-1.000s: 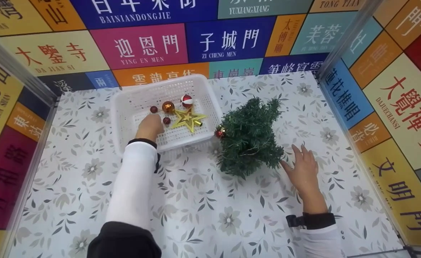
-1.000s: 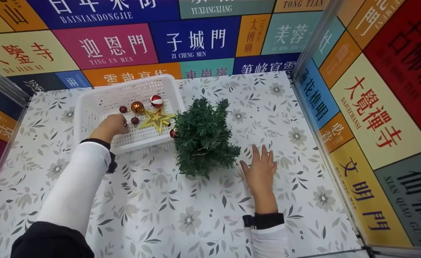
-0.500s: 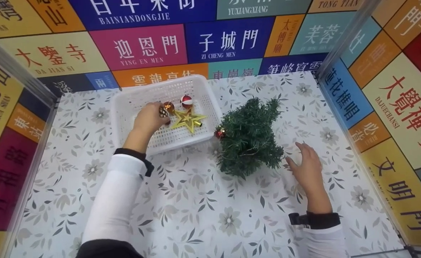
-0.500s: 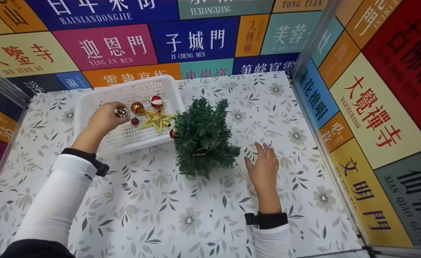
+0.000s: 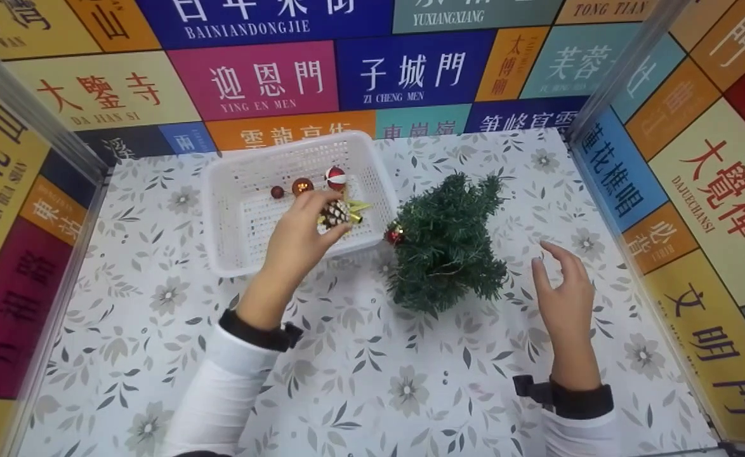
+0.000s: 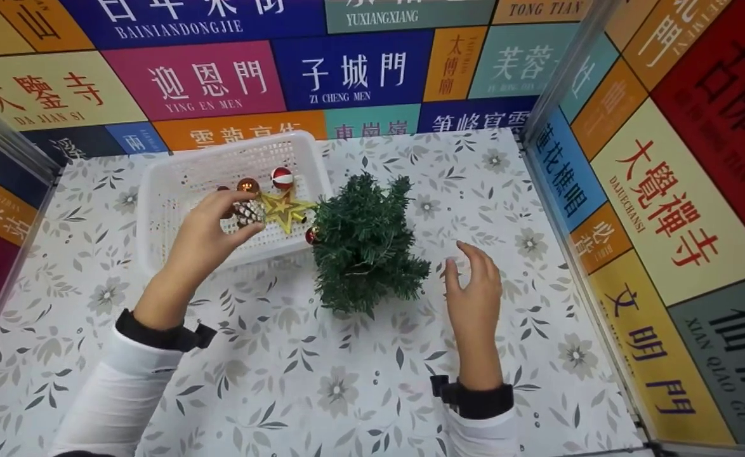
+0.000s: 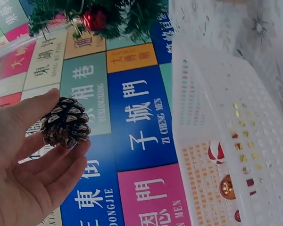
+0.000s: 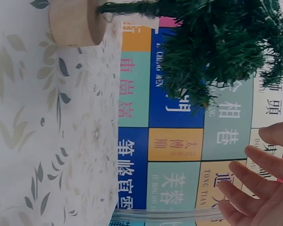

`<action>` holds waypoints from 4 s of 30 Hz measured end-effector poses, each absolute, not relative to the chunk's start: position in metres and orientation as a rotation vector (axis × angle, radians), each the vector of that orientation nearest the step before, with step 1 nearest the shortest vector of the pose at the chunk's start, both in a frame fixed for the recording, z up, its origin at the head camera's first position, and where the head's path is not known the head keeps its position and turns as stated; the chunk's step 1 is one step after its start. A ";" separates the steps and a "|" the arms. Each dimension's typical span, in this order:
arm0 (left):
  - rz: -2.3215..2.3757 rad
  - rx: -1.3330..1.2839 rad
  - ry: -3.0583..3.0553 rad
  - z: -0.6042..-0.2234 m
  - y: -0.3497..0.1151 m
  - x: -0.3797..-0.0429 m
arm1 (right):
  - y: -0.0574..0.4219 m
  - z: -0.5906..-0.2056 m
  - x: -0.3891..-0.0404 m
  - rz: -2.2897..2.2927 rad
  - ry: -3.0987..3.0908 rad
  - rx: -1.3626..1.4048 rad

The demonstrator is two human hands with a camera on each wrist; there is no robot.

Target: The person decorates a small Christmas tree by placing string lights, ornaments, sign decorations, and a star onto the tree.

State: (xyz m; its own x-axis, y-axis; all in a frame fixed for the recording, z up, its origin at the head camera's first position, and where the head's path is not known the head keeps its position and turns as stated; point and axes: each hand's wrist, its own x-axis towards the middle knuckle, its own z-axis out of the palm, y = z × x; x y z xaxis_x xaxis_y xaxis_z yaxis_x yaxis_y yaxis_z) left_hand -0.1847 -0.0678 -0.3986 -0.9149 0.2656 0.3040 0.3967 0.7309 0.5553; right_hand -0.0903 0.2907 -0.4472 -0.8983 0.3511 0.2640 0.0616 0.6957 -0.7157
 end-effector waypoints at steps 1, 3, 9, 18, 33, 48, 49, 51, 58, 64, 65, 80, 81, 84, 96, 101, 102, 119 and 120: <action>-0.931 -0.557 -2.694 -0.399 -0.065 -0.178 | 0.288 -0.444 -0.088 1.051 -2.484 -0.318; -0.893 -0.608 -2.629 -0.399 -0.061 -0.166 | 0.284 -0.439 -0.086 1.055 -2.390 -0.288; -0.814 -0.720 -2.471 -0.404 -0.050 -0.139 | 0.268 -0.429 -0.080 1.080 -2.137 -0.156; -0.926 -0.837 -2.385 -0.417 -0.032 -0.104 | 0.230 -0.420 -0.067 1.122 -2.038 0.162; -0.922 -0.888 -2.433 -0.439 -0.013 -0.075 | 0.187 -0.429 -0.053 1.223 -2.195 0.383; -0.930 -0.847 -2.434 -0.451 -0.006 -0.066 | 0.178 -0.435 -0.056 1.234 -2.412 0.271; -0.932 -0.837 -2.440 -0.452 -0.005 -0.065 | 0.177 -0.436 -0.056 1.231 -2.404 0.281; -0.934 -0.819 -2.457 -0.454 -0.005 -0.064 | 0.176 -0.437 -0.057 1.220 -2.390 0.310; -0.988 -0.815 -2.504 -0.459 -0.004 -0.062 | 0.173 -0.438 -0.058 1.169 -2.367 0.408; -1.026 -0.820 -2.528 -0.459 -0.003 -0.063 | 0.171 -0.437 -0.058 1.127 -2.364 0.453; -1.021 -0.818 -2.530 -0.459 -0.003 -0.063 | 0.171 -0.437 -0.058 1.123 -2.362 0.461; -1.253 -0.732 -2.430 -0.465 0.011 -0.071 | 0.171 -0.449 -0.055 1.151 -2.356 0.538; -1.267 -0.726 -2.431 -0.467 0.011 -0.070 | 0.171 -0.450 -0.054 1.154 -2.358 0.536; -1.310 -0.711 -2.444 -0.472 0.010 -0.070 | 0.172 -0.454 -0.054 1.155 -2.376 0.528; -1.356 -0.730 -2.455 -0.487 0.007 -0.066 | 0.178 -0.471 -0.047 1.130 -2.473 0.467; -1.283 -0.765 -2.468 -0.487 0.005 -0.062 | 0.179 -0.471 -0.041 1.093 -2.493 0.473; -1.271 -0.769 -2.471 -0.487 0.004 -0.061 | 0.179 -0.471 -0.040 1.090 -2.493 0.476; -1.193 -0.573 -2.577 -0.509 0.016 -0.077 | 0.178 -0.489 -0.052 0.852 -2.558 0.362; -1.182 -0.561 -2.579 -0.509 0.017 -0.078 | 0.178 -0.489 -0.053 0.842 -2.560 0.343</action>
